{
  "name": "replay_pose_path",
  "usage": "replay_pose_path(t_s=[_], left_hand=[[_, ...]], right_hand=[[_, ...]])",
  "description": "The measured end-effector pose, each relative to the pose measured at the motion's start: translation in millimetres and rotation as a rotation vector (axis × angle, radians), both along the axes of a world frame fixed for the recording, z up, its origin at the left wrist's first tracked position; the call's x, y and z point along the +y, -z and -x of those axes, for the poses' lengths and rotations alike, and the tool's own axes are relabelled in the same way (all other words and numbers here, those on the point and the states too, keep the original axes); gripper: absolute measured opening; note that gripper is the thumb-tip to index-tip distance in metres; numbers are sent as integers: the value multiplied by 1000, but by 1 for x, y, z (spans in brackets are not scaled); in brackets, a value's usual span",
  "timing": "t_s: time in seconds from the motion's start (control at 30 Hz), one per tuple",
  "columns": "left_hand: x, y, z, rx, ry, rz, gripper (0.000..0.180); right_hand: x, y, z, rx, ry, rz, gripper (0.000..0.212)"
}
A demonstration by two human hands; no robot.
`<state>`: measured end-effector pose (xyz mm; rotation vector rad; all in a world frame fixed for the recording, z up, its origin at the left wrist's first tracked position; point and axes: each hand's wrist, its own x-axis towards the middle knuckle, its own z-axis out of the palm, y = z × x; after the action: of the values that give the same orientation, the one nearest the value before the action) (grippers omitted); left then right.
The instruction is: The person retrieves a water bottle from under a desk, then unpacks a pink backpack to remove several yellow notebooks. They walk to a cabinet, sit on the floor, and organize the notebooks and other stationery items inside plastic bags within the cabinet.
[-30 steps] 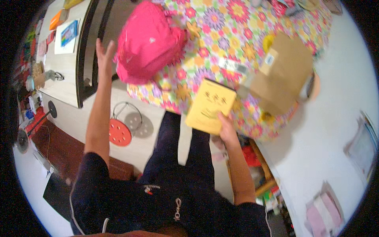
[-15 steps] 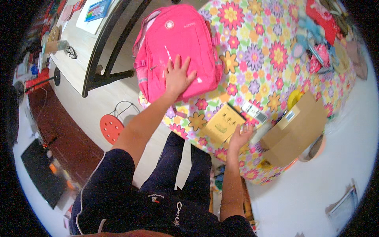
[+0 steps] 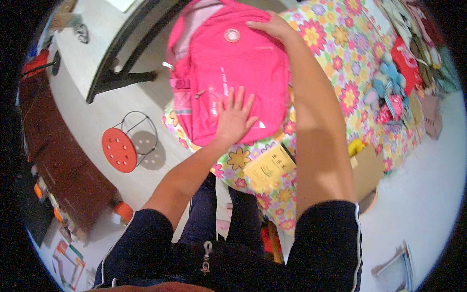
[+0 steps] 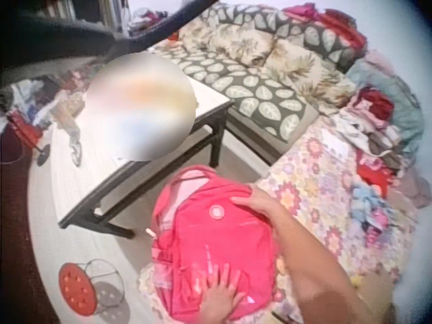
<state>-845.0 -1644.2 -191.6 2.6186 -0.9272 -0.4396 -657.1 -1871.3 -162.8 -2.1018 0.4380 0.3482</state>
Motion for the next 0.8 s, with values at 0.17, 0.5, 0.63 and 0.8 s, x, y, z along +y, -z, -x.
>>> replay_pose_path(t_s=[0.17, 0.5, 0.63, 0.8], left_hand=[[18, -24, 6, 129, 65, 114, 71], [42, -61, 6, 29, 600, 39, 75], [8, -42, -41, -80, 306, 25, 45], [-16, -39, -22, 440, -155, 436, 32]], right_hand=[[19, -31, 31, -59, 90, -167, 40], [-13, -161, 282, -512, 1105, -810, 40], [-45, -136, 350, -488, 1032, -99, 38], [-137, -39, 430, -382, 1484, -620, 32]])
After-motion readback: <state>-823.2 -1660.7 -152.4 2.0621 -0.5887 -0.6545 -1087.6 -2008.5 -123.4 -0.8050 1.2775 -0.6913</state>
